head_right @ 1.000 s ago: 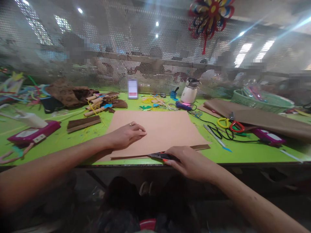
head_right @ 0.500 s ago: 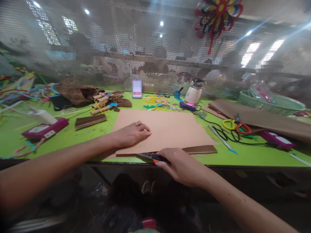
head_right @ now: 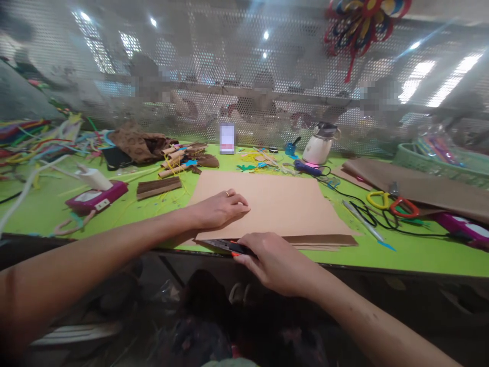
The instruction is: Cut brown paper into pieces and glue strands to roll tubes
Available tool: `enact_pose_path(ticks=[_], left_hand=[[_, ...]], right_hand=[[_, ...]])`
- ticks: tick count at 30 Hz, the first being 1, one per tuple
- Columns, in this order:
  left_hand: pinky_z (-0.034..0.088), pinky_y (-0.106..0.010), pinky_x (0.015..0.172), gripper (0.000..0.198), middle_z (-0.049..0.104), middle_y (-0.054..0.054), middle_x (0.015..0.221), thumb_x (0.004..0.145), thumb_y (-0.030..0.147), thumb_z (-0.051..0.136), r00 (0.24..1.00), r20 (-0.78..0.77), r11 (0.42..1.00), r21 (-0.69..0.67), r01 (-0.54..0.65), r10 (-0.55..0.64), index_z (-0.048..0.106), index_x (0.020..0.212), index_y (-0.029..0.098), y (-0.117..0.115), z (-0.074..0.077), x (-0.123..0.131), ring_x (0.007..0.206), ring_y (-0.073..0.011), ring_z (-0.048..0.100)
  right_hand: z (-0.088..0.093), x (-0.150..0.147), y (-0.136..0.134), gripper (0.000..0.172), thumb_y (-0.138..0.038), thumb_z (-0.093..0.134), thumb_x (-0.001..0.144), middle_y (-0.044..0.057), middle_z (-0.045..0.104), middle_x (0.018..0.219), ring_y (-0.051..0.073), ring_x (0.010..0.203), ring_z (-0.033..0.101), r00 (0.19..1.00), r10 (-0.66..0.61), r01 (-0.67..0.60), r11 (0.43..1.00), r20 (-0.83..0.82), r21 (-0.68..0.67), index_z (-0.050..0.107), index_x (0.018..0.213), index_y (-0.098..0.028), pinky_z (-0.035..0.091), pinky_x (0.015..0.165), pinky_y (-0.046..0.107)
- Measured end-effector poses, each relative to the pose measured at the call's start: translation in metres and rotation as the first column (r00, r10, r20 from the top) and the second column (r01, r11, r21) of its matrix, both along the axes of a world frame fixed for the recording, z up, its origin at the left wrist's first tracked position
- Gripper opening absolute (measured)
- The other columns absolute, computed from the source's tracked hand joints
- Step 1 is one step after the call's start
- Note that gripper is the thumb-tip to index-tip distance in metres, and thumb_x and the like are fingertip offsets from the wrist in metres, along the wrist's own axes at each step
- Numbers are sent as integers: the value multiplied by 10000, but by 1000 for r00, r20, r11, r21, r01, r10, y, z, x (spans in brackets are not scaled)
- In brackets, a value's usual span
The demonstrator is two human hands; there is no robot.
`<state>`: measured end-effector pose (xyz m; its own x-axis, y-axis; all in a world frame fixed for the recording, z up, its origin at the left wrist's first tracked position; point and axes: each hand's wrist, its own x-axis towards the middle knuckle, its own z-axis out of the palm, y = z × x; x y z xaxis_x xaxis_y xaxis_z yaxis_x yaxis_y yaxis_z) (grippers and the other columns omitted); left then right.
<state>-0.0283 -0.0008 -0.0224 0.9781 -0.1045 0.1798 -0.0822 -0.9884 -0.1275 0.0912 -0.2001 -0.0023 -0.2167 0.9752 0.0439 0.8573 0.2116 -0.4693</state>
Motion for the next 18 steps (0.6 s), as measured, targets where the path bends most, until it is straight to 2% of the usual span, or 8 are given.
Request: enact_pose_path(ticks=[6, 10, 12, 14, 16, 17, 18], left_hand=[[360, -329, 870, 277, 593, -93, 1121, 963, 245, 364, 999, 27, 999, -29, 18, -18, 611, 1081, 199, 1, -1, -1, 946, -215, 482], [355, -325, 878, 287, 589, -94, 1128, 968, 234, 352, 999, 36, 999, -21, 32, -31, 612, 1083, 193, 4, -4, -1, 938, -208, 483], [355, -326, 876, 280, 595, -92, 1120, 966, 233, 359, 998, 49, 999, -22, 35, -34, 619, 1065, 196, 5, -4, -1, 923, -203, 488], [360, -324, 873, 270, 604, -90, 1100, 964, 236, 373, 996, 70, 998, -28, 50, -48, 623, 1056, 198, 5, -3, -1, 908, -197, 496], [370, -318, 868, 266, 611, -90, 1085, 962, 237, 380, 994, 87, 997, -36, 63, -60, 623, 1064, 199, 5, -3, -2, 906, -193, 508], [376, -315, 867, 265, 613, -90, 1081, 961, 235, 383, 993, 97, 997, -40, 67, -63, 623, 1068, 201, 5, -3, -3, 914, -193, 514], [382, -315, 869, 265, 613, -90, 1085, 960, 232, 384, 992, 109, 997, -44, 65, -59, 623, 1073, 205, 5, -4, -4, 928, -195, 520]], right_hand=[[0, -4, 2, 317, -357, 430, 950, 115, 683, 1028, 228, 934, 626, 1000, 14, -14, 1000, -7, 10, 617, 1115, -161, 461, 816, 328], [9, -20, -9, 310, -355, 473, 934, 77, 688, 1069, 201, 963, 632, 981, 153, -162, 985, -121, -64, 616, 1159, -198, 467, 832, 285], [16, -21, -17, 299, -363, 492, 925, 52, 689, 1085, 186, 972, 632, 964, 175, -193, 979, -200, -71, 625, 1158, -230, 473, 839, 264], [22, -7, -23, 289, -394, 511, 912, 45, 689, 1086, 185, 969, 630, 963, 98, -104, 994, -253, -13, 649, 1115, -243, 479, 838, 260], [24, 23, -21, 302, -437, 527, 892, 55, 697, 1003, 187, 883, 636, 958, -75, 104, 990, -277, 92, 670, 1052, -225, 495, 766, 262], [22, 44, -16, 324, -460, 527, 883, 56, 694, 906, 176, 782, 628, 938, -196, 245, 958, -288, 148, 674, 1022, -206, 494, 681, 258], [20, 68, -10, 363, -490, 517, 874, 48, 668, 783, 157, 657, 594, 896, -319, 388, 901, -308, 194, 673, 998, -186, 469, 579, 251]])
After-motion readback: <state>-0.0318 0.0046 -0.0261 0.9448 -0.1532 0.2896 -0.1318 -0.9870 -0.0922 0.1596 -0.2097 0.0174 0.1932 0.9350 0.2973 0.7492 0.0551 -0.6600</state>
